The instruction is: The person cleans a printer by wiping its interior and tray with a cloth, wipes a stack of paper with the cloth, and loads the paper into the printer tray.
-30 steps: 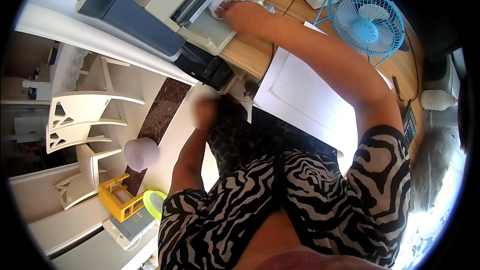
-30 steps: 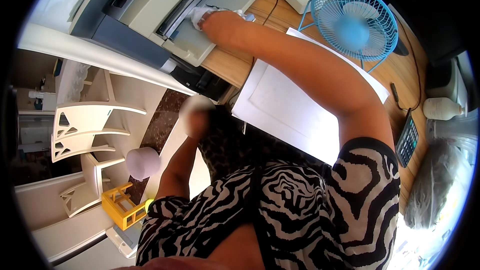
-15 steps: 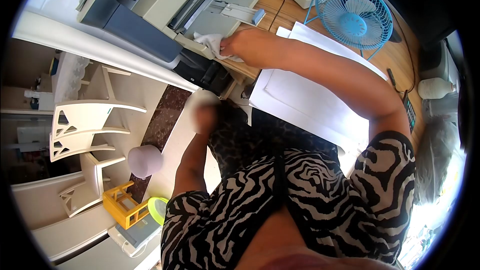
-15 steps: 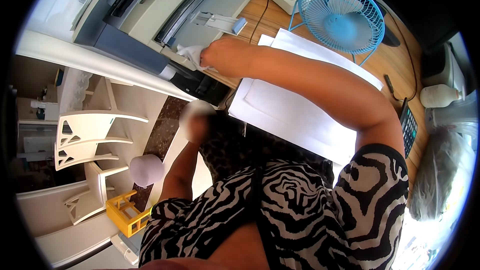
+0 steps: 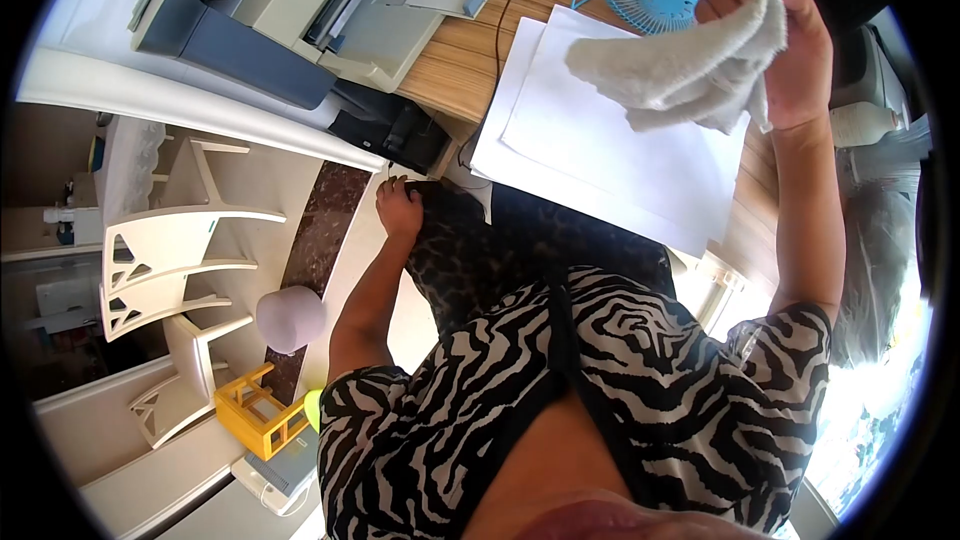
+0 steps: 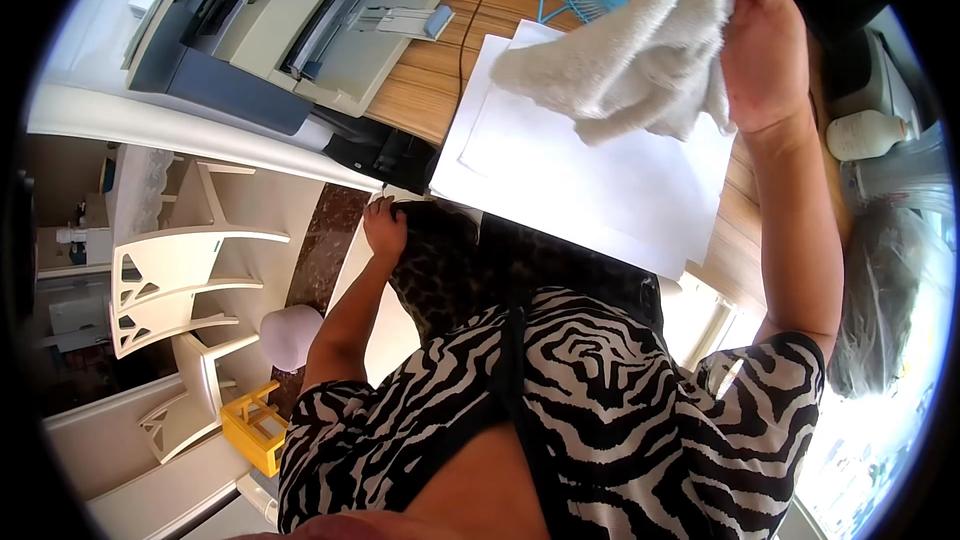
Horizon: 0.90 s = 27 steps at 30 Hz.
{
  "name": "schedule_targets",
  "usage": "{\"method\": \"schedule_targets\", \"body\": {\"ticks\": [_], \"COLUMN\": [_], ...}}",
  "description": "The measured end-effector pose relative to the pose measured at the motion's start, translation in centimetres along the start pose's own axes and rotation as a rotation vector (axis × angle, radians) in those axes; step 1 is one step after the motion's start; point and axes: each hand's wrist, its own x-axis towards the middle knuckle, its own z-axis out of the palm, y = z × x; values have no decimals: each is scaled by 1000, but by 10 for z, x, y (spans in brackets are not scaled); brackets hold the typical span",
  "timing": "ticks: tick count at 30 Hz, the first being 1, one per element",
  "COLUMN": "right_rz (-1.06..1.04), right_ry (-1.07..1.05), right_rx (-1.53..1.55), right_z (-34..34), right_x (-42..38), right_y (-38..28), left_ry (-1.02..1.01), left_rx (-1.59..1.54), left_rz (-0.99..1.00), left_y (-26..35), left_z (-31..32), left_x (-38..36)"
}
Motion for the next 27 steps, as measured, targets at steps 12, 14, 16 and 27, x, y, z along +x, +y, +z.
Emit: {"method": "schedule_targets", "body": {"ticks": [12, 14, 16, 27], "right_rz": [427, 499, 519, 535], "right_ry": [357, 362, 345, 309], "right_rx": [-482, -496, -511, -543], "right_z": [-11, -11, -12, -30], "right_x": [-115, -114, -112, -130], "right_y": [14, 20, 26, 27], "left_ry": [216, 294, 277, 148], "left_rx": [-667, -543, -394, -28], "left_rz": [109, 205, 293, 82], "left_y": [89, 103, 113, 117], "left_z": [-238, -248, -244, -190], "left_x": [214, 255, 292, 362]}}
